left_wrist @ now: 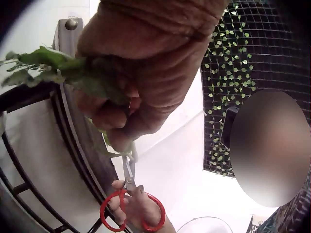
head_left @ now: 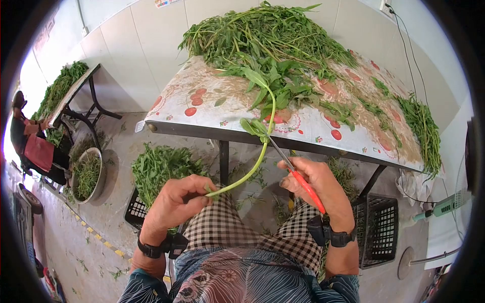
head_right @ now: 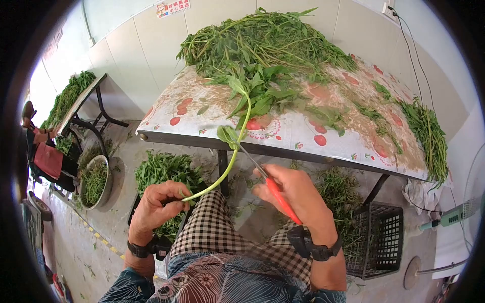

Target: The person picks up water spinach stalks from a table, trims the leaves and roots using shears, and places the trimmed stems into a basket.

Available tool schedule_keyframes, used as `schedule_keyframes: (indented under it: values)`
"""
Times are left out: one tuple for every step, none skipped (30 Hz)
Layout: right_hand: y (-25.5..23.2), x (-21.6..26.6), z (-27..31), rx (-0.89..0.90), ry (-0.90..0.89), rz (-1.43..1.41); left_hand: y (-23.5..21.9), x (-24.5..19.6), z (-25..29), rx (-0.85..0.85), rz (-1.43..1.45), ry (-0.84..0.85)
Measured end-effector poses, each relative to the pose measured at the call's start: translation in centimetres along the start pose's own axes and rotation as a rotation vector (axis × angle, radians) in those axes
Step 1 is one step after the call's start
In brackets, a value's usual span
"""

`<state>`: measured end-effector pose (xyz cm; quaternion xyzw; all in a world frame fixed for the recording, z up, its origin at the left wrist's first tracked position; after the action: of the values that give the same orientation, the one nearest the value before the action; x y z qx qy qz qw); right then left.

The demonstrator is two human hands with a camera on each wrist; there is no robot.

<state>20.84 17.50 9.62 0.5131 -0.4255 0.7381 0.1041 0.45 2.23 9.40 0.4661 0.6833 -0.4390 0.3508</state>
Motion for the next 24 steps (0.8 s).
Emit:
schedule_keyframes:
  values:
    - [-0.1,0.3,0.1,-0.005,0.002,0.01,0.0,-0.1,0.0,0.008,-0.017,-0.005]
    - [-0.1,0.6,0.3,-0.009,0.003,0.02,-0.1,-0.1,-0.1,0.016,-0.033,-0.009]
    - [-0.2,0.7,0.3,-0.015,0.005,0.03,-0.1,-0.1,-0.1,0.025,-0.05,-0.013]
    - [-0.2,0.7,0.3,-0.019,0.006,0.029,-0.1,-0.1,-0.1,0.016,-0.049,0.001]
    - [-0.3,0.7,0.3,-0.024,0.007,0.027,0.0,0.1,-0.2,0.008,-0.049,0.015]
    - [-0.3,0.7,0.3,-0.029,0.008,0.025,0.1,0.2,-0.2,0.001,-0.049,0.03]
    - [-0.2,0.1,0.1,0.006,0.033,-0.066,0.0,0.1,-0.3,0.015,-0.075,0.019]
    - [-0.1,-0.7,-0.3,0.042,0.057,-0.157,-0.1,0.0,-0.3,0.029,-0.102,0.009]
    - [0.1,-1.4,-0.6,0.077,0.08,-0.247,-0.2,0.0,-0.3,0.042,-0.129,-0.001]
    - [0.2,-1.7,-0.7,0.081,0.102,-0.271,-0.3,0.2,-0.3,0.035,-0.116,-0.008]
    - [0.3,-2.0,-0.8,0.085,0.124,-0.295,-0.3,0.6,-0.2,0.028,-0.104,-0.014]
    - [0.3,-2.2,-0.9,0.089,0.146,-0.319,-0.4,0.8,-0.2,0.021,-0.091,-0.02]
    - [0.3,-2.4,-0.9,0.084,0.152,-0.331,-0.4,0.7,-0.3,0.028,-0.111,-0.01]
    - [0.2,-2.6,-1.0,0.08,0.16,-0.342,-0.4,0.6,-0.4,0.035,-0.129,-0.001]
    - [0.1,-2.7,-1.0,0.075,0.168,-0.354,-0.4,0.5,-0.5,0.042,-0.148,0.009]
    - [0.2,-2.7,-0.8,0.1,0.165,-0.293,-1.0,0.4,-0.5,-0.072,-0.003,-0.024]
    - [0.1,-2.7,-0.6,0.124,0.161,-0.233,-1.8,0.3,-0.3,-0.185,0.142,-0.055]
    - [0.1,-2.8,-0.4,0.148,0.156,-0.173,-2.6,0.4,-0.1,-0.296,0.286,-0.087]
    - [0.4,-2.8,-0.2,0.199,0.143,-0.199,-3.9,0.0,-0.3,-0.357,0.373,0.063]
    - [0.8,-2.9,0.1,0.252,0.13,-0.223,-4.6,-0.1,-0.7,-0.451,0.417,0.096]
    - [1.1,-2.9,0.3,0.307,0.115,-0.243,-5.2,-0.5,-1.7,-0.55,0.462,0.132]
    - [1.3,-3.1,0.5,0.337,0.149,-0.311,-5.7,-0.9,-2.6,-0.65,0.505,0.168]
    - [1.5,-3.3,0.7,0.365,0.183,-0.381,-5.5,-1.2,-4.0,-0.634,0.415,0.155]
    - [1.8,-3.4,0.9,0.392,0.218,-0.451,-5.0,-1.3,-5.5,-0.616,0.327,0.142]
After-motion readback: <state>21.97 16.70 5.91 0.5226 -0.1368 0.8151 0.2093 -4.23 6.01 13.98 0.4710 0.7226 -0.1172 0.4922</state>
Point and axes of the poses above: each hand's wrist, its own z-axis away from the middle knuckle, its own y-axis out of the palm, x = y × z, the point moved 6 cm from there along -z, towards the middle knuckle, and after that the axes turned 15 degrees about y, right-handed, at the moved point
